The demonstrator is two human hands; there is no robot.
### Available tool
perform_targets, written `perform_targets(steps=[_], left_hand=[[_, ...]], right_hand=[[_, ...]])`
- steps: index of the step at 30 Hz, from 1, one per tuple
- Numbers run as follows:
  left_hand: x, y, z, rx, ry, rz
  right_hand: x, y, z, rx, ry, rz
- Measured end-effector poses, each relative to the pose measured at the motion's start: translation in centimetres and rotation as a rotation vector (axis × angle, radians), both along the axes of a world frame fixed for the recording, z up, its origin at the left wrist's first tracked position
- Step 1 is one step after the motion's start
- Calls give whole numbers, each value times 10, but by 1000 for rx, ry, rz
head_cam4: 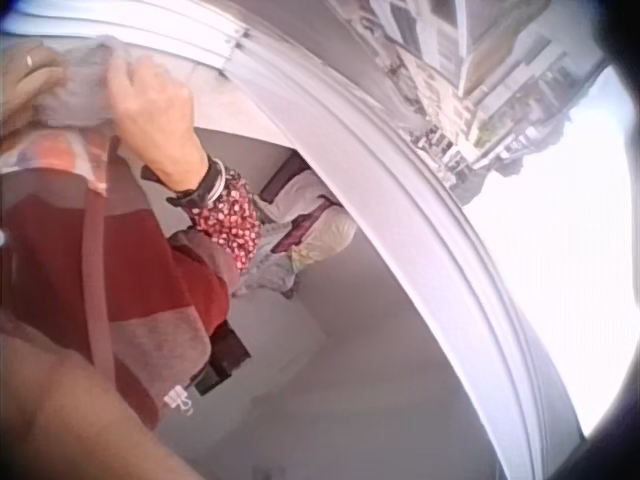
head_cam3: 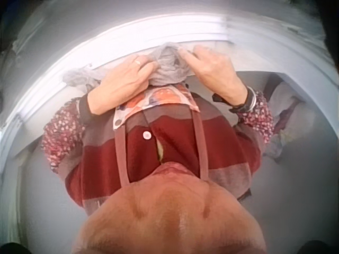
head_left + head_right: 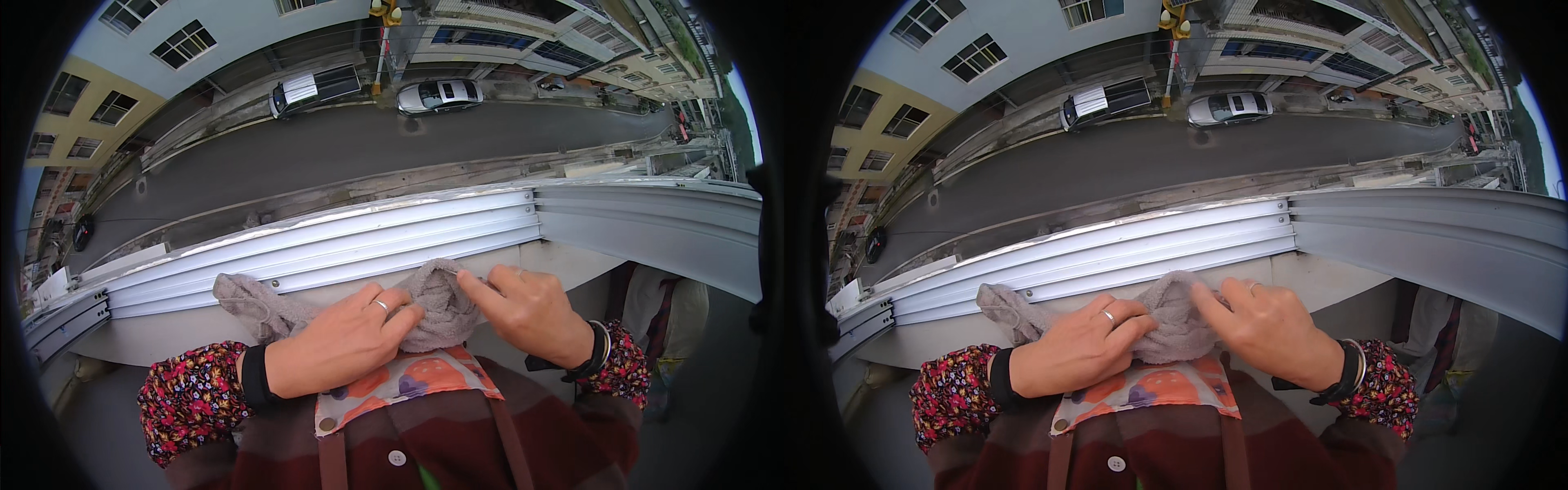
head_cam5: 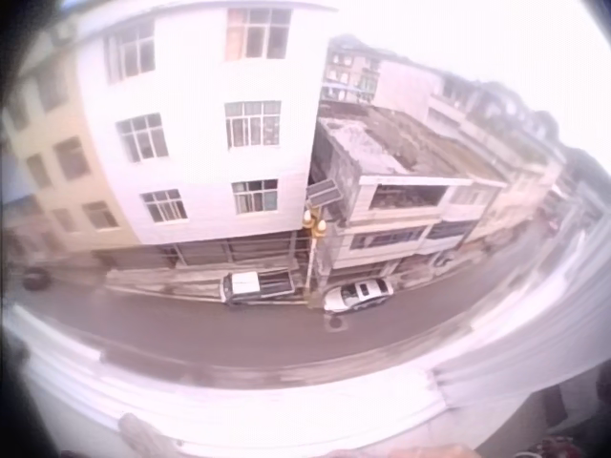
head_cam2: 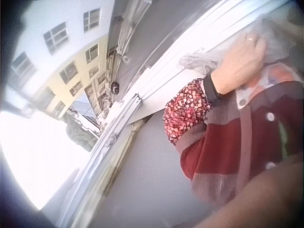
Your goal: The person cleans the window frame and sill using a cloth and a small tool. They wipe the frame, scrape debris from the tracks, open and close the window, and rinse the cloth in a bucket of water.
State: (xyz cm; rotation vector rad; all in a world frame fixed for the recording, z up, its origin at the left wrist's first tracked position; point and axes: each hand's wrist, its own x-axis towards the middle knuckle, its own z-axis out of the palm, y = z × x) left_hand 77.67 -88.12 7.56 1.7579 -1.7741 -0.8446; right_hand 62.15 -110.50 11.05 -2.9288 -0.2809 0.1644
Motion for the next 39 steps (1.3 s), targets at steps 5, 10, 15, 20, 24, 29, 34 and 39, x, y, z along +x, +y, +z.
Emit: perform_targets(steps=[5, 10, 15, 20, 24, 29, 34, 39], left_hand=[[-33, -42, -2, -219, 57, -29], [-44, -60, -11, -108, 129, -98], [-50, -68, -23, -116, 140, -91], [-48, -62, -23, -148, 166, -92], [-40, -54, -18, -170, 195, -89], [-39, -50, -6, -136, 269, -76], [-28, -31, 9, -65, 414, -25], [-22, -21, 20, -7, 420, -21]], right_hand=[[0, -9, 18, -133, 9, -47], [4, -17, 31, -282, 54, -84], [24, -26, 33, -428, 157, -26], [55, -43, 29, -298, 221, -2], [63, -56, 26, -118, 242, -20], [73, -70, 23, 32, 308, 13], [91, -60, 16, 216, 348, 52], [110, -45, 15, 252, 344, 147]])
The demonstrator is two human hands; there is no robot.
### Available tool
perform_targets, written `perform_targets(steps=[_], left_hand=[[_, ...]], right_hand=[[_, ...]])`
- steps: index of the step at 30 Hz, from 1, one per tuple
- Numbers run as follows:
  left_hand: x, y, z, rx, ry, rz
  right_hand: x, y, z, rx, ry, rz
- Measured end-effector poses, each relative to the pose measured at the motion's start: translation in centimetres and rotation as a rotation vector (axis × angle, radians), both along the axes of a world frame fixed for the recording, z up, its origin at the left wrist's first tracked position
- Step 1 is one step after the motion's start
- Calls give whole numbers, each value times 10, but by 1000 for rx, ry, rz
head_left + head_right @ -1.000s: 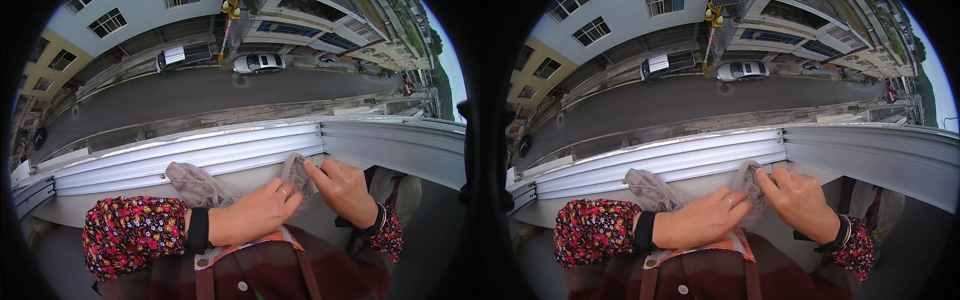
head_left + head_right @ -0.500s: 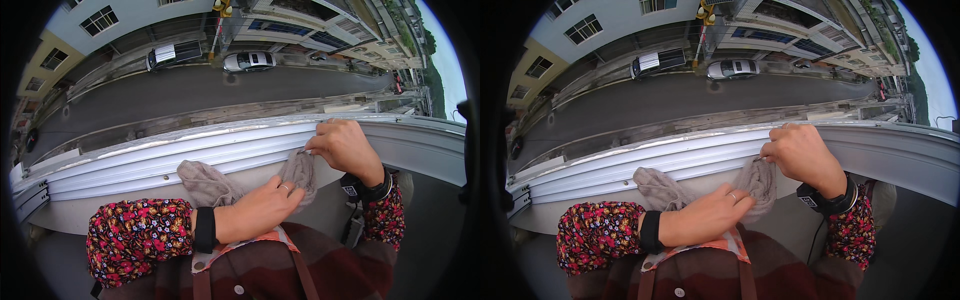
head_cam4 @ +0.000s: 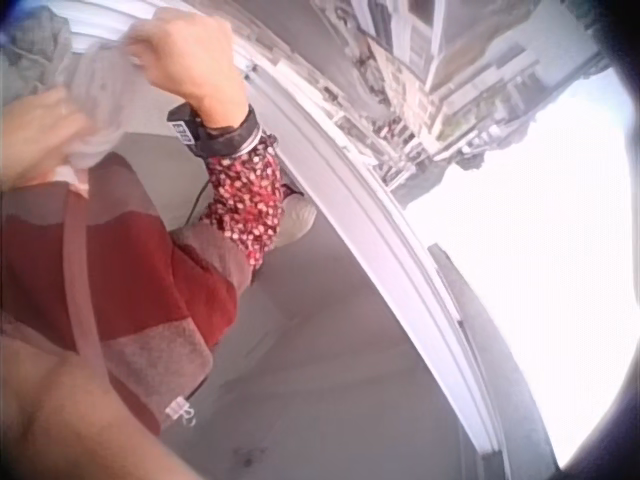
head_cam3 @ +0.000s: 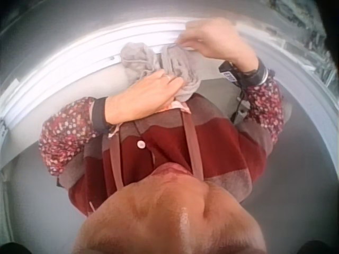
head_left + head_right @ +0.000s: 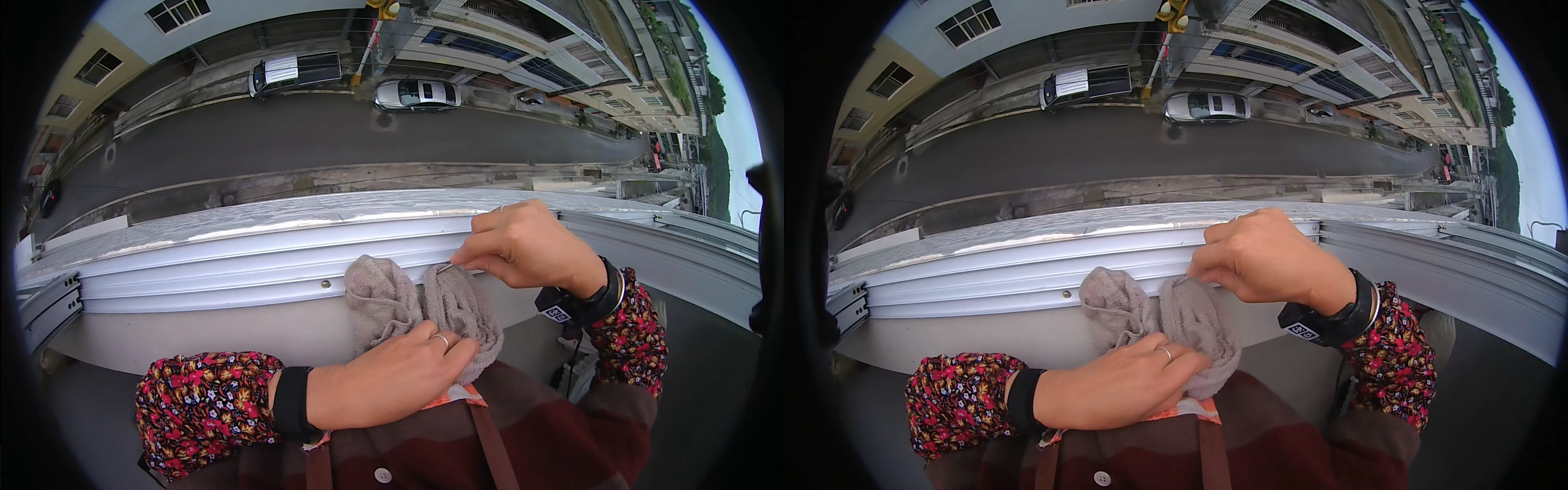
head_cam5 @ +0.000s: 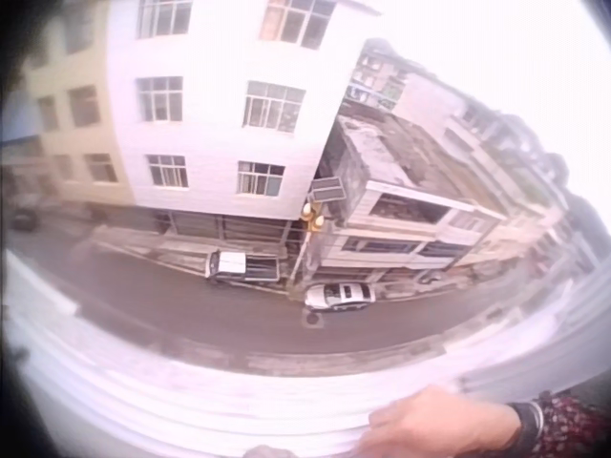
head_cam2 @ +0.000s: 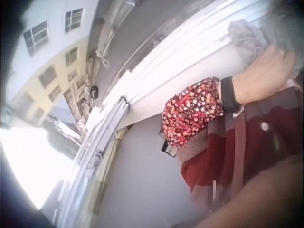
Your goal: The person cleans the window frame and sill using a cloth and a small tool. They wipe the frame, scrape debris from the tracks, open and close the window, and rinse the cloth in a bucket of water.
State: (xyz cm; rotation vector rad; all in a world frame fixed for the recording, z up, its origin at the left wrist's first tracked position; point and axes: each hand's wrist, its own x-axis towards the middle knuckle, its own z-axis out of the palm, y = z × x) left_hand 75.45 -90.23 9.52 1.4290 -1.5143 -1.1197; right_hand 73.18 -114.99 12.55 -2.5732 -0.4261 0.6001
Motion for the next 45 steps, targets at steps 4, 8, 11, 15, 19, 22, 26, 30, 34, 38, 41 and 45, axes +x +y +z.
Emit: perform_targets(steps=[4, 8, 11, 15, 19, 22, 26, 30, 34, 38, 41, 45], left_hand=[[-1, -4, 9, -56, 8, 97], [4, -4, 13, -59, -4, 126], [9, -2, 17, -48, 61, 163], [13, 8, 28, -30, 139, 261], [19, 28, 41, -33, 169, 374], [14, 42, 55, -2, 181, 474], [18, 67, 68, 48, 165, 579], [29, 97, 66, 114, 131, 741], [38, 116, 22, 215, 91, 922], [20, 151, 8, 152, 157, 991], [27, 181, 4, -8, 433, 936], [9, 206, 0, -176, 739, 1193]], right_hand=[[8, 10, -1, 79, -68, 28], [6, 19, -8, 125, -135, -1], [5, 22, -8, 130, -133, -19], [10, 30, -5, 200, -163, -11], [26, 46, -2, 221, -203, 51], [36, 56, 11, 209, -228, 112], [60, 83, 23, 195, -241, 216], [94, 119, 14, 193, -280, 313], [128, 146, -36, 202, -376, 358], [127, 170, -50, 262, -326, 352], [134, 151, -33, 391, -149, 286], [115, 107, -7, 440, -139, 75]])
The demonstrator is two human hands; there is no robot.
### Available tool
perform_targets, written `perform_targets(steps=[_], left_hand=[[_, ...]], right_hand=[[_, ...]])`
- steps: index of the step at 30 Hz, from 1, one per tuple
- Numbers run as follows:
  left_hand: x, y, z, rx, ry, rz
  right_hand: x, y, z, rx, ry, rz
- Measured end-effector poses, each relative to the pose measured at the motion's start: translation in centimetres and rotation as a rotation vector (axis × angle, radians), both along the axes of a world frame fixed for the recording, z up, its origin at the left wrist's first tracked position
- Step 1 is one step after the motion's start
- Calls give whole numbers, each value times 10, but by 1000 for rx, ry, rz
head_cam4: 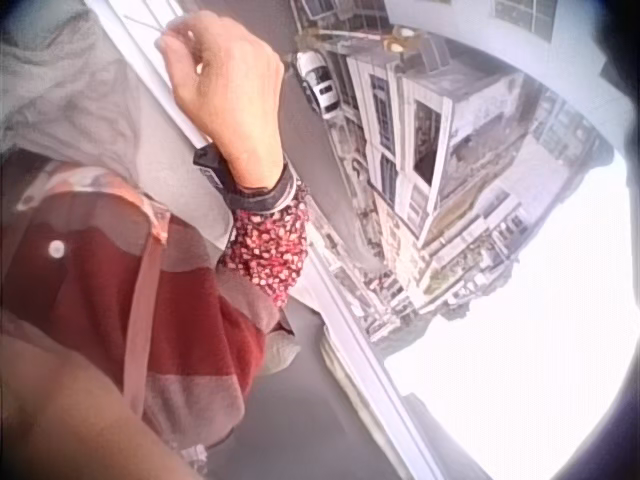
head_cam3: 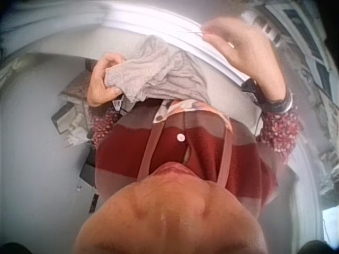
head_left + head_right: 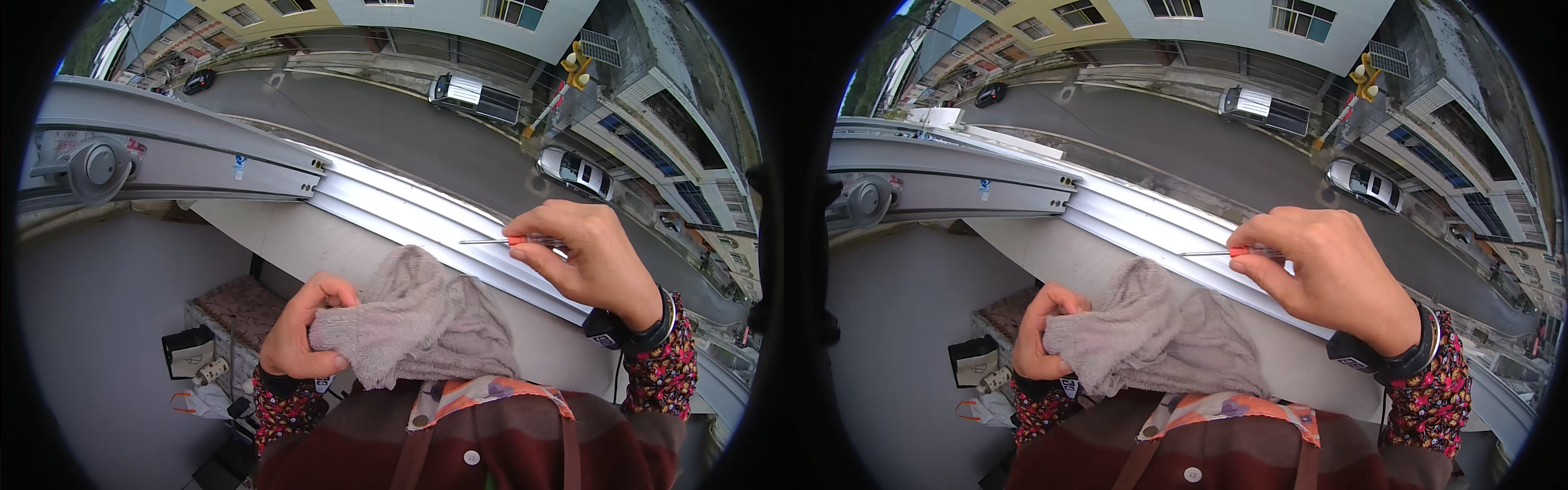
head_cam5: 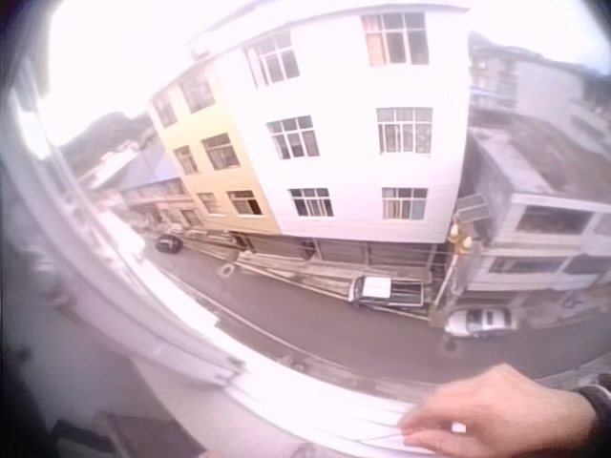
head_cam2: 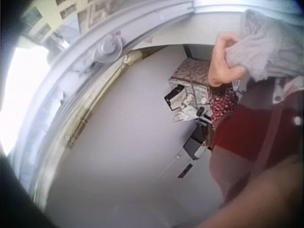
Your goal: The person cleans the window frame and sill using a cloth and a small tool. They wipe the frame, scrape debris from the tracks, open and close the window, and rinse the cloth in a bucket of water.
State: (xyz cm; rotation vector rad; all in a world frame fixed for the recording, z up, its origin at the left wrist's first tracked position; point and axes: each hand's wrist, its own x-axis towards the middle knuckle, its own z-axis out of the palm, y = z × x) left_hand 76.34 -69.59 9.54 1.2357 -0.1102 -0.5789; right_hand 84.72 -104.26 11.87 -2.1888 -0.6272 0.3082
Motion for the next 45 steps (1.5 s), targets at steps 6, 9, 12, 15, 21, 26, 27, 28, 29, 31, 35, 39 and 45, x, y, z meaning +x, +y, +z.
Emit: perform_targets(steps=[6, 9, 12, 15, 21, 26, 27, 28, 29, 31, 35, 39, 45], left_hand=[[-26, 90, 5, -361, -324, 361], [-40, 96, 18, -102, -266, 690], [-23, 51, 27, 265, -436, 888], [17, -5, 31, 676, -470, 823], [86, -67, 14, 1344, -765, 472], [109, -85, -8, 1694, -855, 168], [107, -90, -10, 1699, -855, 168], [105, -96, -10, 1686, -863, 161], [103, -103, -7, 1686, -826, 149], [90, -128, -6, 1570, -847, 95], [46, -194, -12, 1354, -1048, -60], [24, -211, -8, 894, -714, -151], [19, -167, 10, -241, 66, 581]], right_hand=[[-43, -16, 5, 68, 126, -243], [-65, -22, -2, 115, 170, -294], [-72, -50, -2, 210, 177, -379], [-73, -83, 4, 261, 239, -437], [-92, -118, -2, 309, 172, -485], [-136, -147, -10, 328, 149, -573], [-145, -154, -11, 342, 154, -599], [-153, -160, -12, 356, 158, -620], [-161, -167, -15, 374, 158, -643], [-177, -174, -18, 422, 126, -688], [-204, -194, -23, 450, 112, -740], [-217, -208, -28, 498, 134, -769], [-229, -223, -33, 518, 119, -796]])
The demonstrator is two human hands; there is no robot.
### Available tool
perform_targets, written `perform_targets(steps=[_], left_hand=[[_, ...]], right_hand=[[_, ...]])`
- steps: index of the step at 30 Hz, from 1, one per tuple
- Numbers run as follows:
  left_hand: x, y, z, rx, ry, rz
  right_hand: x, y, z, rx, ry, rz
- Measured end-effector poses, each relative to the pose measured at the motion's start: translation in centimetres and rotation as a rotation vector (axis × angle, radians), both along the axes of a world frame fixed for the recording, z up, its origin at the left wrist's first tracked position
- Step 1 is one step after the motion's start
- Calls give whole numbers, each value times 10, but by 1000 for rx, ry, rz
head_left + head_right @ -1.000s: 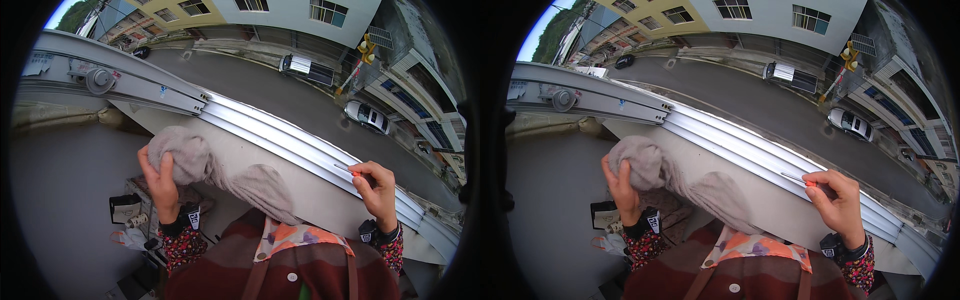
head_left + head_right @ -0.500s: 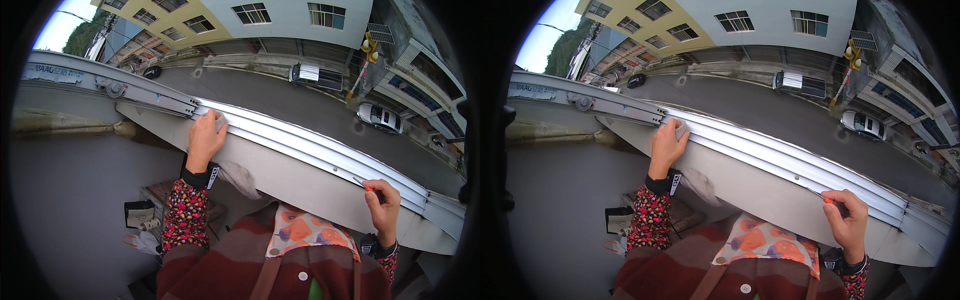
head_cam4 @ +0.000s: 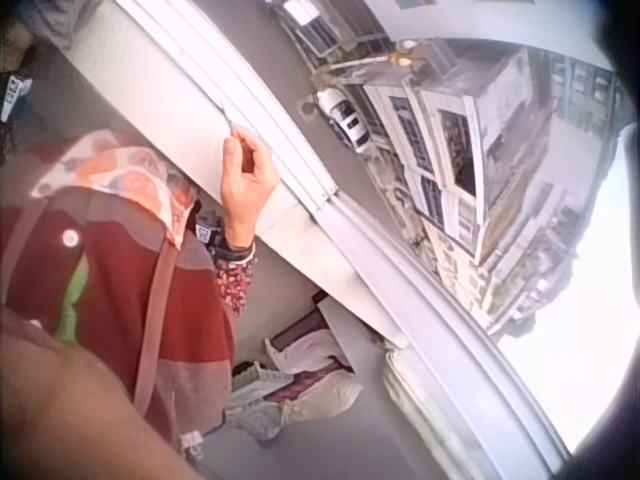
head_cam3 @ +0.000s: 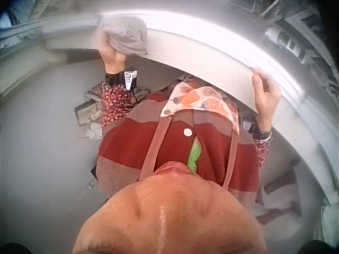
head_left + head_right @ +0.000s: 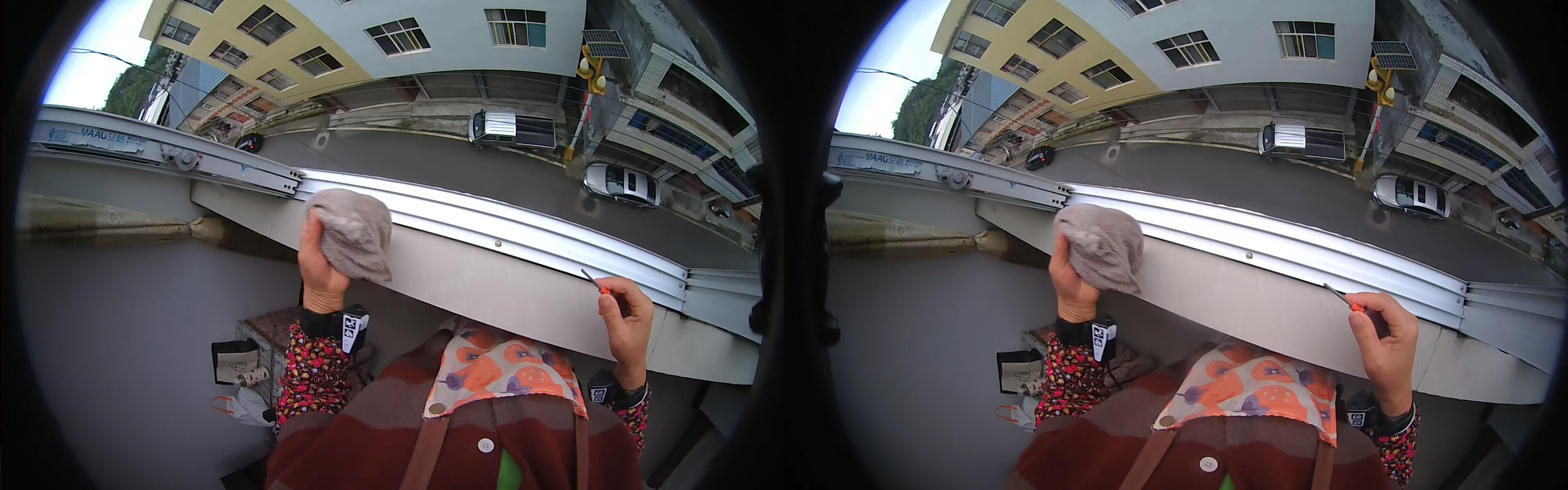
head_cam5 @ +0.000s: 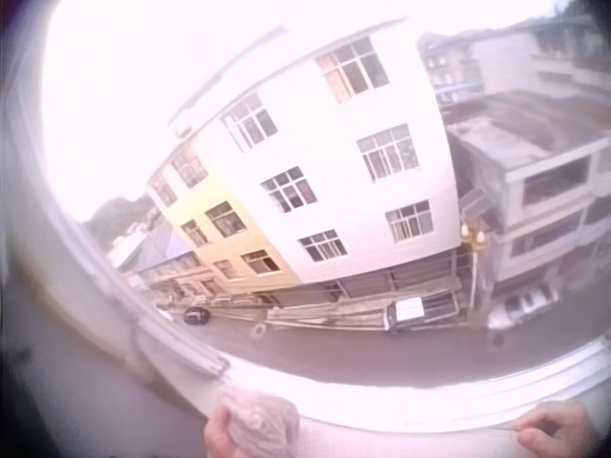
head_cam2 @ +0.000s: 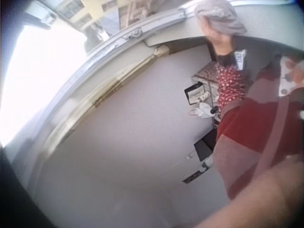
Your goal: The person cleans the window frame and sill using a cloth and a small tool. They wipe the frame, scrape debris from the tracks, open and close the window, and rinse the cloth in a bucket of water.
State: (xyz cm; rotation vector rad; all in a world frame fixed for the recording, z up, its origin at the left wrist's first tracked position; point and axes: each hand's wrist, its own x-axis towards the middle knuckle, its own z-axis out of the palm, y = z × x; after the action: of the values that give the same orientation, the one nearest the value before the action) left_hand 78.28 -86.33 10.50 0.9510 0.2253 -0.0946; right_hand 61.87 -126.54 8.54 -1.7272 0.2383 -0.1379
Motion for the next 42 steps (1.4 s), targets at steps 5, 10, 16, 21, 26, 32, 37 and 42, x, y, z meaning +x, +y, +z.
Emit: perform_targets(steps=[5, 10, 16, 21, 26, 32, 37, 42], left_hand=[[8, 75, 44, 139, -442, 184], [53, 85, 3, 1333, -530, 235], [114, 69, -35, 2274, -358, -186], [103, 30, -33, 2326, -349, -291], [52, -29, -34, 2058, -671, -343], [18, -92, -24, 1773, -727, -441], [-21, -178, -33, 1439, -910, -658], [-45, -259, -32, 1301, -1030, -917]], right_hand=[[-10, -3, -9, 3, -21, -33], [-12, -2, -12, 23, -37, -63], [-12, -4, -8, -23, -78, -71], [-22, -9, -17, 41, -89, -195], [-31, -19, -23, 26, -119, -230], [-35, -36, -19, 28, -136, -224], [-44, -46, -20, 42, -154, -193], [-70, -66, -15, -19, -182, -261]])
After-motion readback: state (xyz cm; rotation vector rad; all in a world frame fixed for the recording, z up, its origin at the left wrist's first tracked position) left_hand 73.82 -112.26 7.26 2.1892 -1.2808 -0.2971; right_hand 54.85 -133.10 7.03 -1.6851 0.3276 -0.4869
